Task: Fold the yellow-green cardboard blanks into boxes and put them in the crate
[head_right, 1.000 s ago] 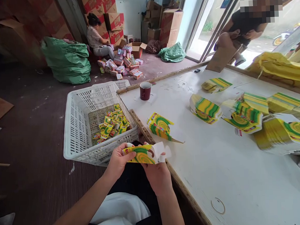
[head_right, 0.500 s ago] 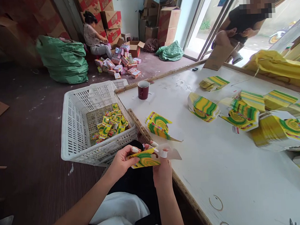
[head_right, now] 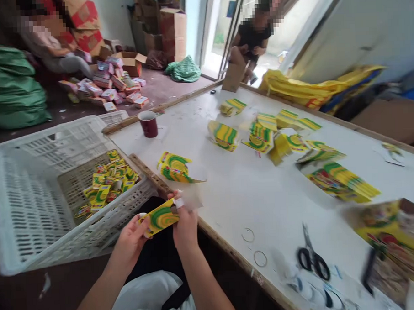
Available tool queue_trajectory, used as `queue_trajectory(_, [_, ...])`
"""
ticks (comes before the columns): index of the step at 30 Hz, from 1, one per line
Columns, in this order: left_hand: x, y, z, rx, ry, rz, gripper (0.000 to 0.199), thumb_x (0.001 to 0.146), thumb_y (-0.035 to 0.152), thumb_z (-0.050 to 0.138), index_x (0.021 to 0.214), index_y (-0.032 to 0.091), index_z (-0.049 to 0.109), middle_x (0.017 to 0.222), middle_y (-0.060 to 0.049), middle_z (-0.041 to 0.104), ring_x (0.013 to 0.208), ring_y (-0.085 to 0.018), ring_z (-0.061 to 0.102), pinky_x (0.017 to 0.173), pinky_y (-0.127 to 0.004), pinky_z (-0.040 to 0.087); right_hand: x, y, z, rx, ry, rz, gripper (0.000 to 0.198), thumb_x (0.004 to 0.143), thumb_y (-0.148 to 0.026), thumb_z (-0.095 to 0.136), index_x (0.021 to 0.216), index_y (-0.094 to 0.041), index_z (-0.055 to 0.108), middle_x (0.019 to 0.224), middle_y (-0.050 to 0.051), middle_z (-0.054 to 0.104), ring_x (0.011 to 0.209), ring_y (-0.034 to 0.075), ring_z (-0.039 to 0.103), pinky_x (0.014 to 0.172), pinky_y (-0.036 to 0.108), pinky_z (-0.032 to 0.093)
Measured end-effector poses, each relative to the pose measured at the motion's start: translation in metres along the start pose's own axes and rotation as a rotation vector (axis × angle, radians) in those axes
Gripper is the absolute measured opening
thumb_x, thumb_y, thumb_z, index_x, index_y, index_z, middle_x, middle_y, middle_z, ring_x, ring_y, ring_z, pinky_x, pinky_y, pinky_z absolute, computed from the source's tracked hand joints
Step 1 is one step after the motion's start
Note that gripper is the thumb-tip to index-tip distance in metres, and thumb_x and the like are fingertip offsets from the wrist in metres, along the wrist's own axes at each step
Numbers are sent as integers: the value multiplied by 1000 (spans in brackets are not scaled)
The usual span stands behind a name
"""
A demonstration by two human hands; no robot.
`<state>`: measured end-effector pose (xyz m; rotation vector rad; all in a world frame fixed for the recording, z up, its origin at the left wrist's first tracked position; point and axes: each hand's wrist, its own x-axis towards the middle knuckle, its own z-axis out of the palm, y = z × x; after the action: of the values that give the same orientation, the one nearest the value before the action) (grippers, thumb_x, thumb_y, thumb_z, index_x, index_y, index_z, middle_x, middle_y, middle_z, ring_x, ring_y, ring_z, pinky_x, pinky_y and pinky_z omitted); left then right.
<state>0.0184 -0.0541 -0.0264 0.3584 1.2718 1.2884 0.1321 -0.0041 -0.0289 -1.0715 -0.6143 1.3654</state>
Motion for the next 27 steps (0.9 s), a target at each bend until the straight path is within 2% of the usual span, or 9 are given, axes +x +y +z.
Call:
queue_trajectory(3, [4, 2, -2, 34, 26, 43, 57, 46, 47, 92, 82, 17, 59, 66, 4, 65, 62, -14, 64, 57, -22, 50, -4, -1, -8, -180, -64, -155, 49, 83, -51, 62, 119, -18, 64, 98, 10, 76, 88, 24, 70, 77, 37, 57])
queue_trajectory(6, [7, 6, -3, 48, 60, 123, 60, 45, 42, 93, 88, 18, 58, 70, 3, 68, 65, -16, 67, 61, -25, 55, -10, -2, -19, -547, -345, -397, 66, 88, -51, 58, 144, -18, 44, 132, 18, 63, 117, 29, 62, 99, 45, 51])
queue_trajectory(9, [7, 12, -5, 94, 135, 267, 63, 53, 42, 90, 103, 19, 57, 80, 2, 71, 69, -16, 69, 67, -27, 58, -14, -2, -28, -865, -591, -531, 87, 88, -39, 63, 157, -18, 14, 157, 21, 33, 144, 34, 37, 114, 54, 36])
queue_trajectory(12, [5, 17, -6, 178, 127, 298, 61, 59, 42, 86, 109, 19, 59, 85, 0, 72, 69, -16, 69, 66, -27, 58, -12, 1, -35, -992, -703, -541, 94, 91, -25, 59, 158, -23, -6, 165, 18, 9, 152, 34, 12, 117, 58, 30])
queue_trajectory(14, [3, 20, -7, 179, 83, 244, 57, 59, 44, 86, 103, 17, 61, 80, -1, 72, 65, -17, 69, 63, -28, 57, -9, 2, -41, -993, -752, -554, 90, 93, -17, 52, 157, -28, -11, 167, 15, 4, 152, 32, 7, 117, 57, 29])
queue_trajectory(18, [3, 24, -7, 84, 59, 174, 55, 53, 46, 88, 93, 16, 63, 67, 2, 69, 60, -16, 67, 61, -28, 57, -4, 3, -49, -940, -765, -642, 79, 96, -6, 37, 156, -38, -1, 167, 7, 8, 151, 28, 15, 117, 53, 32])
queue_trajectory(20, [4, 24, -8, 54, 67, 169, 54, 52, 45, 88, 91, 16, 63, 65, 3, 68, 57, -15, 66, 59, -26, 56, -4, 2, -51, -973, -775, -649, 78, 97, -11, 42, 157, -37, -1, 167, 8, 7, 151, 29, 15, 115, 51, 36])
queue_trajectory(24, [5, 21, -6, 69, 72, 209, 49, 56, 43, 87, 89, 16, 64, 67, 2, 68, 58, -12, 63, 57, -23, 54, -5, 0, -48, -1072, -818, -628, 86, 98, -23, 49, 156, -30, -13, 167, 12, -7, 151, 33, 7, 113, 53, 38])
queue_trajectory(27, [3, 14, -2, 117, 79, 279, 41, 65, 42, 82, 92, 17, 64, 74, 1, 68, 65, -13, 65, 62, -24, 56, -7, 1, -41, -1106, -714, -637, 82, 100, -22, 41, 154, -28, -20, 166, 10, -15, 151, 32, -3, 116, 55, 34])
